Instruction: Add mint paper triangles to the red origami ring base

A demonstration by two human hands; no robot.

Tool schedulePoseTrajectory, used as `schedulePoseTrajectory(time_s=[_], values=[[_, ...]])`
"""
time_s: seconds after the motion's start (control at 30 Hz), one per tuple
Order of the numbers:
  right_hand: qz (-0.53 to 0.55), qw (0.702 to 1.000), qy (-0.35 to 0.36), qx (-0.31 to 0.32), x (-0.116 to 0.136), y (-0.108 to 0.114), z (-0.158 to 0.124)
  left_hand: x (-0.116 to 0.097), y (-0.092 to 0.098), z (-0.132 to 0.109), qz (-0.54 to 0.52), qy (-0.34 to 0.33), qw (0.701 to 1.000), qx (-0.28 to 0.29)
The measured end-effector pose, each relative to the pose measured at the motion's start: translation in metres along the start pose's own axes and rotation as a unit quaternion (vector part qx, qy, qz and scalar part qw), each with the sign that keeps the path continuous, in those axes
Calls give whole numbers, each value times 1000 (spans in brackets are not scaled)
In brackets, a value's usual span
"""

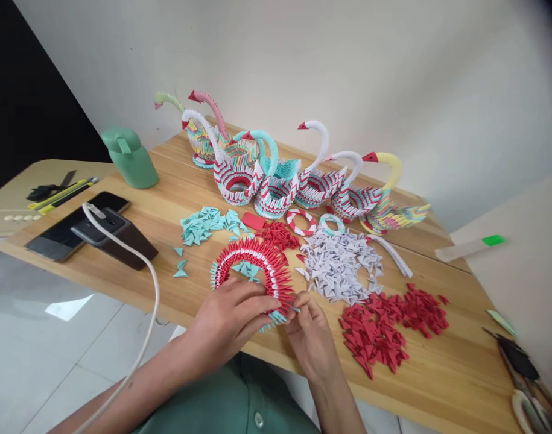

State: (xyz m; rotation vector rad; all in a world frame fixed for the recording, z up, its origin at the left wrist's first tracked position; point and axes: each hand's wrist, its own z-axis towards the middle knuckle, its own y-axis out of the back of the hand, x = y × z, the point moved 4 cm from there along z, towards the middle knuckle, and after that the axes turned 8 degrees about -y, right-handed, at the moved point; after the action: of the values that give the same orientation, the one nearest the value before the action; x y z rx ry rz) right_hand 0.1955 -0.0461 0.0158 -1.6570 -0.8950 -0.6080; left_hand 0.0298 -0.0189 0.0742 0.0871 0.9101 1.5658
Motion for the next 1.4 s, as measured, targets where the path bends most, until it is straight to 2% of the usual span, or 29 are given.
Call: schedulePoseTrajectory(time_s=[0.27, 0.43, 0.67, 0.87, 1.4], values=[[-34, 999, 4, -11, -2, -5, 0, -2, -2, 0, -4, 2, 1000, 8], [-57, 997, -2, -44, -4, 0, 2, -2, -4, -2, -5, 4, 1000, 10], [-40, 998, -15, -36, -6, 7, 3, 1, -7, -3, -13, 8, 1000, 16], [-59, 997, -2, -48, -1, 7, 3, 4, -2, -3, 7, 12, 1000, 3], [-71, 997, 27, -7, 5, -3, 1, 0, 4, 3, 12, -1, 1000, -14]])
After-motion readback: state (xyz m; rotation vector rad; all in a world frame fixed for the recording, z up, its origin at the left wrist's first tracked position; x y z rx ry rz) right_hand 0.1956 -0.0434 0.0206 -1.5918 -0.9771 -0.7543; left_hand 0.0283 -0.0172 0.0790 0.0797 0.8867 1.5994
